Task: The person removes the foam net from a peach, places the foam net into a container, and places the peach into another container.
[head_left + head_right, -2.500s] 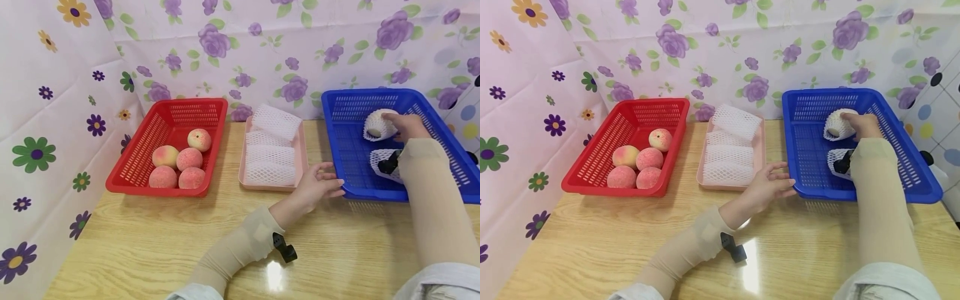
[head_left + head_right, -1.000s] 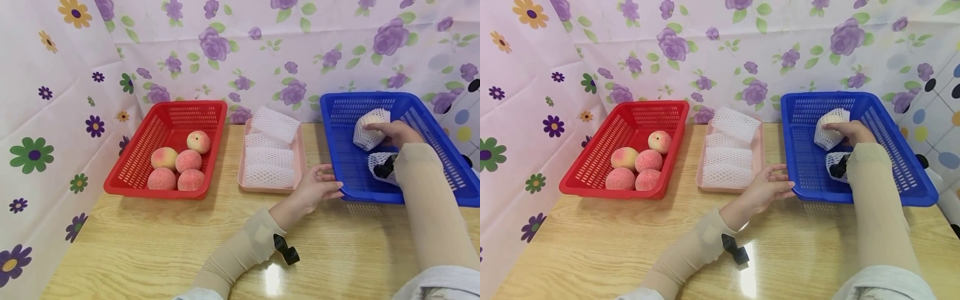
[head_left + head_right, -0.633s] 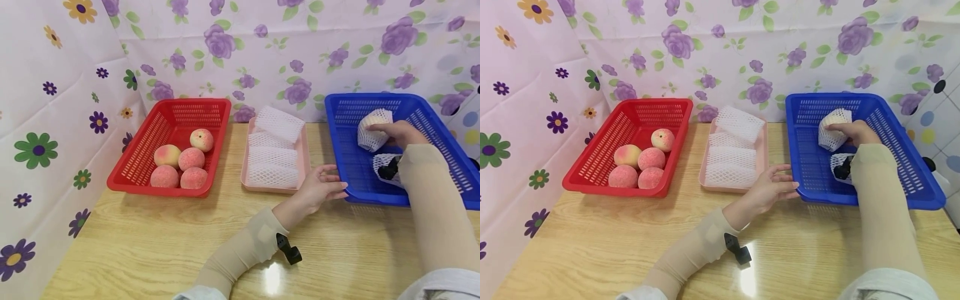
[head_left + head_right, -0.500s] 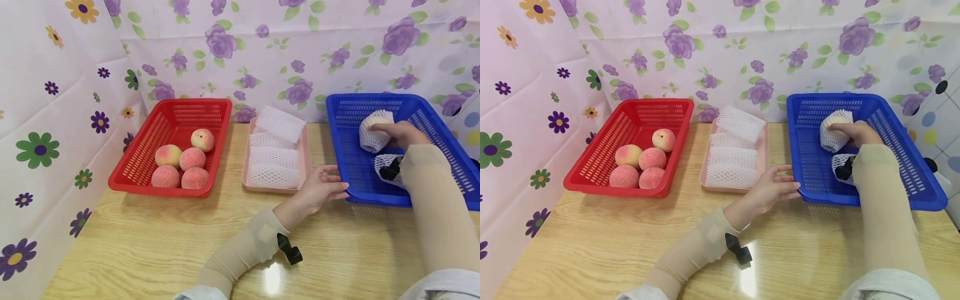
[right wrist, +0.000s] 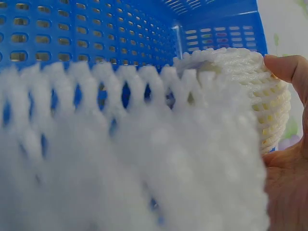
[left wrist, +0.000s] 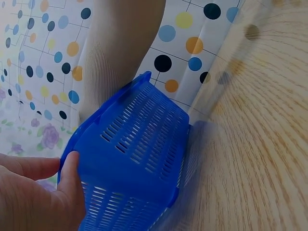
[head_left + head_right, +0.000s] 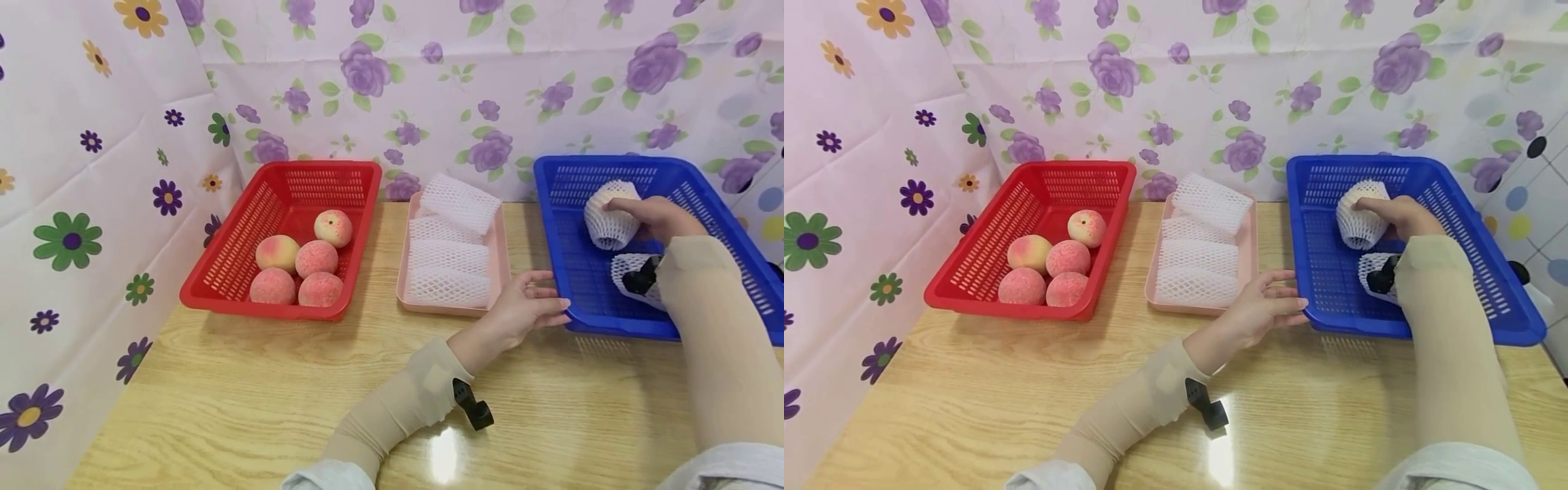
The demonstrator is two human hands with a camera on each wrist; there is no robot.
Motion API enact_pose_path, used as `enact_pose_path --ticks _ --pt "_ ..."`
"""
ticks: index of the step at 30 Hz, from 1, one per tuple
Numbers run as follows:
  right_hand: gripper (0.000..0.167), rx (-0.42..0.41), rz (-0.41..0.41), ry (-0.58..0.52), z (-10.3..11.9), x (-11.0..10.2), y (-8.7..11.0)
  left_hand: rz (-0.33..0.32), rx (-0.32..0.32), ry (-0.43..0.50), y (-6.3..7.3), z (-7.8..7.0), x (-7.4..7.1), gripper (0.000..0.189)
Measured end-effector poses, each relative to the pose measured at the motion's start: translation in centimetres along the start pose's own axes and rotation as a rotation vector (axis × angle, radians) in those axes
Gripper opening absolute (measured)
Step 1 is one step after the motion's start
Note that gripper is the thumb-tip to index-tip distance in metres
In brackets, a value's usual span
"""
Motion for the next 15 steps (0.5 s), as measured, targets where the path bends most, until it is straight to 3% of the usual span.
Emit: enact_pose_path --ticks 9,15 --pt "0.110 -0.035 0.040 -0.024 0.7 -1.0 0.6 -0.009 0.007 0.008 0.1 0.2 0.2 0.045" --pt "0.110 -0.038 0.018 -0.033 1.2 -1.4 0.8 -0.014 0.003 -0.017 0.1 -0.2 0.1 0.045"
Point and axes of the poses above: each hand's wrist, its own y-axis away from the middle knuckle, its own x-axis out of the palm, z = x × y, the point moved 4 cm from there along -y, towards the middle knuckle, and after that the axes turned 6 degrees about -y, right-handed, at the moved point
